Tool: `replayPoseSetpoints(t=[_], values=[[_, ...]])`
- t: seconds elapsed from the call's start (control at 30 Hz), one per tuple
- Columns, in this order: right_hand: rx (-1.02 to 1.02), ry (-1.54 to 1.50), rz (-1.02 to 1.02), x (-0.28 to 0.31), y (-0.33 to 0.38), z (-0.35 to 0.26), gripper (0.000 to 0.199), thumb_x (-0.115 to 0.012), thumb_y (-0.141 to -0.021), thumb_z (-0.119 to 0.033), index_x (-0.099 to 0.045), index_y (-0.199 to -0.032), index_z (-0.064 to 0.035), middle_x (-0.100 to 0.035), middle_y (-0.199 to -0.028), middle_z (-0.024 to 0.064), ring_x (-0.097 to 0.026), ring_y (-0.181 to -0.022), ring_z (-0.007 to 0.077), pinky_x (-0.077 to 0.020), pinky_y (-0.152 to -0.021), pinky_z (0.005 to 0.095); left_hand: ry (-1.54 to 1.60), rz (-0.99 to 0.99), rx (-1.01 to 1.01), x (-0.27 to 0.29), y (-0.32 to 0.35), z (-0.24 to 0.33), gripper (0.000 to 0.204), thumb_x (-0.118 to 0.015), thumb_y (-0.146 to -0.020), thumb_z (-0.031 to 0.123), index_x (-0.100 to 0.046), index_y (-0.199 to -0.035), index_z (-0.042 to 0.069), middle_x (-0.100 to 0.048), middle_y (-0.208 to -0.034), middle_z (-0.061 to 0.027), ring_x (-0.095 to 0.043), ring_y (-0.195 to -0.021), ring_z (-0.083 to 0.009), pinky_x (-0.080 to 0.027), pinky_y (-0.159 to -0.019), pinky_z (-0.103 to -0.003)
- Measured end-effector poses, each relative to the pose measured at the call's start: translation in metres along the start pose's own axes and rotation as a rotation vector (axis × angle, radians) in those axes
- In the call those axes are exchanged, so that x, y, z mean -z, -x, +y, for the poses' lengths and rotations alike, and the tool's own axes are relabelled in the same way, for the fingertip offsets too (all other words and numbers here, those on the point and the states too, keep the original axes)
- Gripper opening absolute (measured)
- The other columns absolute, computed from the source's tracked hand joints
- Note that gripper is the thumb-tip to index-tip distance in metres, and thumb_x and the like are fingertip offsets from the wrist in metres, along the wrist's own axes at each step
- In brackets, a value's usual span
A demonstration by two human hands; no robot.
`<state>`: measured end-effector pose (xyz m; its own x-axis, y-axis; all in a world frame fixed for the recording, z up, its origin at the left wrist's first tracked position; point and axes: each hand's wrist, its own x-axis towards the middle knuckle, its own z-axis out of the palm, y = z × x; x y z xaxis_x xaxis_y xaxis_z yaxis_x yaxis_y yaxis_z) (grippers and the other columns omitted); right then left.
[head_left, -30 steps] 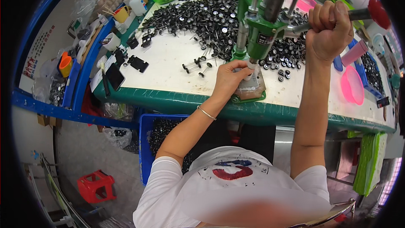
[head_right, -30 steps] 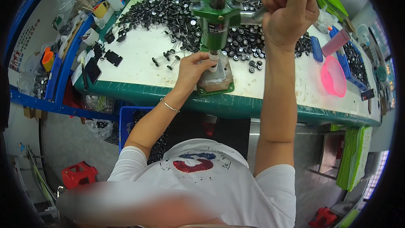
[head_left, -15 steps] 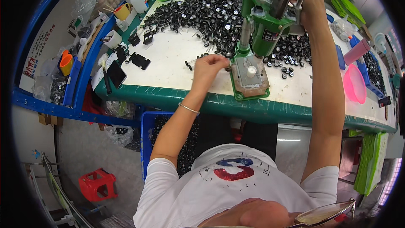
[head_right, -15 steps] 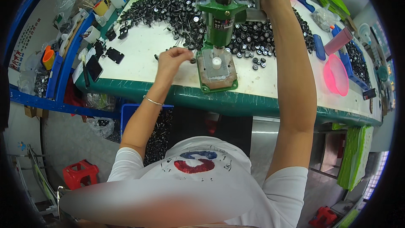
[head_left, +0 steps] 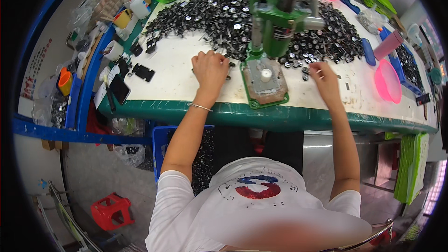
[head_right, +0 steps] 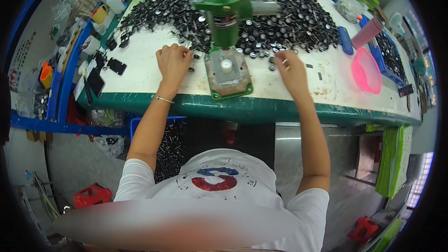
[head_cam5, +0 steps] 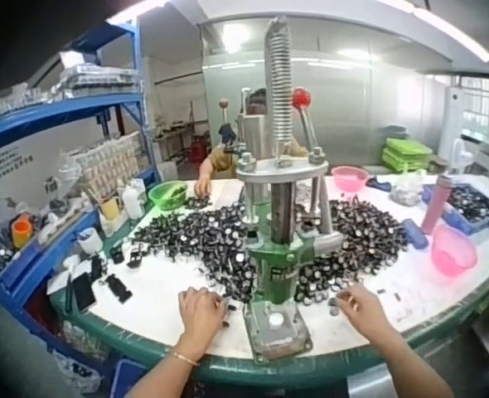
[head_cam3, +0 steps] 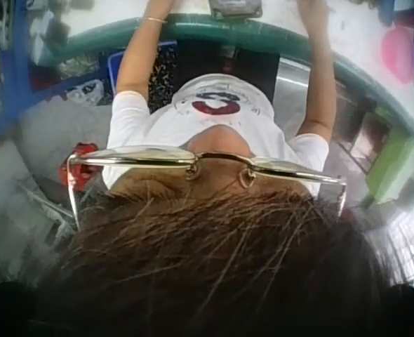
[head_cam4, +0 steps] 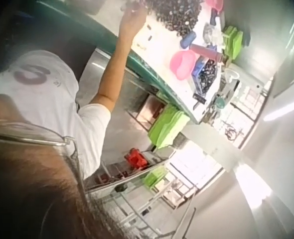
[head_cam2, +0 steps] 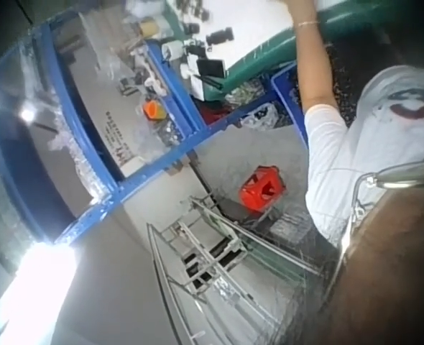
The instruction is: The person assembles small black plastic components using a manual press machine.
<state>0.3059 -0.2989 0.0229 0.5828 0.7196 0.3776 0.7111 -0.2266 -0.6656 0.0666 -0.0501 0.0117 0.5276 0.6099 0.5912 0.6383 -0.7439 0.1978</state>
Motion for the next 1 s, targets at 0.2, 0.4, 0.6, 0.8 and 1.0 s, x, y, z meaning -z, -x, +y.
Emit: replayPoseSetpoints(t=[0.2,0.4,0.6,0.8,1.0], values=[[0.056,0.164,-0.094,-0.016,0.016,-0.007,0.015,-0.063,-0.086,-0.014,-0.062,-0.099,-0.0058,-0.057,-0.094,0.0119,-0.06,-0.082,0.0309,-0.0481,-0.073,0.0393,-0.096,-0.26,0.109,-0.002,-0.019,-0.001,0.017,-0.069,-0.071,0.024,-0.072,-0.063,0.01,-0.067,-0.079,-0.0084,-0.057,-0.082,-0.0264,-0.037,-0.08,-0.04],[0.056,-0.031,-0.043,-0.011,0.009,-0.013,0.015,-0.062,-0.089,-0.013,-0.064,-0.1,-0.0039,-0.06,-0.092,0.0106,-0.062,-0.079,0.0246,-0.0496,-0.069,0.0338,0.1,0.061,0.064,0.008,-0.013,-0.003,0.011,-0.069,-0.073,0.017,-0.072,-0.075,0.006,-0.065,-0.074,-0.0065,-0.059,-0.073,-0.0228,-0.042,-0.072,-0.036],[0.234,-0.286,-0.115,-0.027,0.001,-0.085,0.015,-0.062,-0.089,-0.007,-0.065,-0.103,-0.003,-0.062,-0.097,0.0079,-0.061,-0.087,0.019,-0.0496,-0.074,0.029,0.973,-0.112,0.454,0.024,-0.003,0.011,0.008,-0.07,-0.08,0.007,-0.068,-0.086,0.001,-0.066,-0.078,-0.0036,-0.058,-0.065,-0.0063,-0.046,-0.061,-0.021],[0.246,-0.248,-0.176,-0.054,0.007,-0.092,0.018,-0.066,-0.086,-0.013,-0.067,-0.102,-0.0078,-0.058,-0.103,0.0076,-0.062,-0.09,0.0212,-0.0497,-0.077,0.0331,1.38,-0.254,0.483,0.026,0.016,0.033,0.013,-0.071,-0.083,0.004,-0.067,-0.094,0.0,-0.067,-0.084,-0.0024,-0.061,-0.074,-0.0072,-0.048,-0.069,-0.02],[0.0,-0.414,-0.319,-0.057,-0.005,-0.092,0.035,-0.071,-0.079,-0.016,-0.062,-0.112,-0.0041,-0.055,-0.106,0.0058,-0.057,-0.094,0.0165,-0.0463,-0.08,0.0286,1.508,-0.317,0.359,0.024,0.022,0.063,0.012,-0.071,-0.083,0.005,-0.07,-0.094,0.001,-0.067,-0.082,0.0011,-0.058,-0.073,-0.0037,-0.046,-0.066,-0.018]])
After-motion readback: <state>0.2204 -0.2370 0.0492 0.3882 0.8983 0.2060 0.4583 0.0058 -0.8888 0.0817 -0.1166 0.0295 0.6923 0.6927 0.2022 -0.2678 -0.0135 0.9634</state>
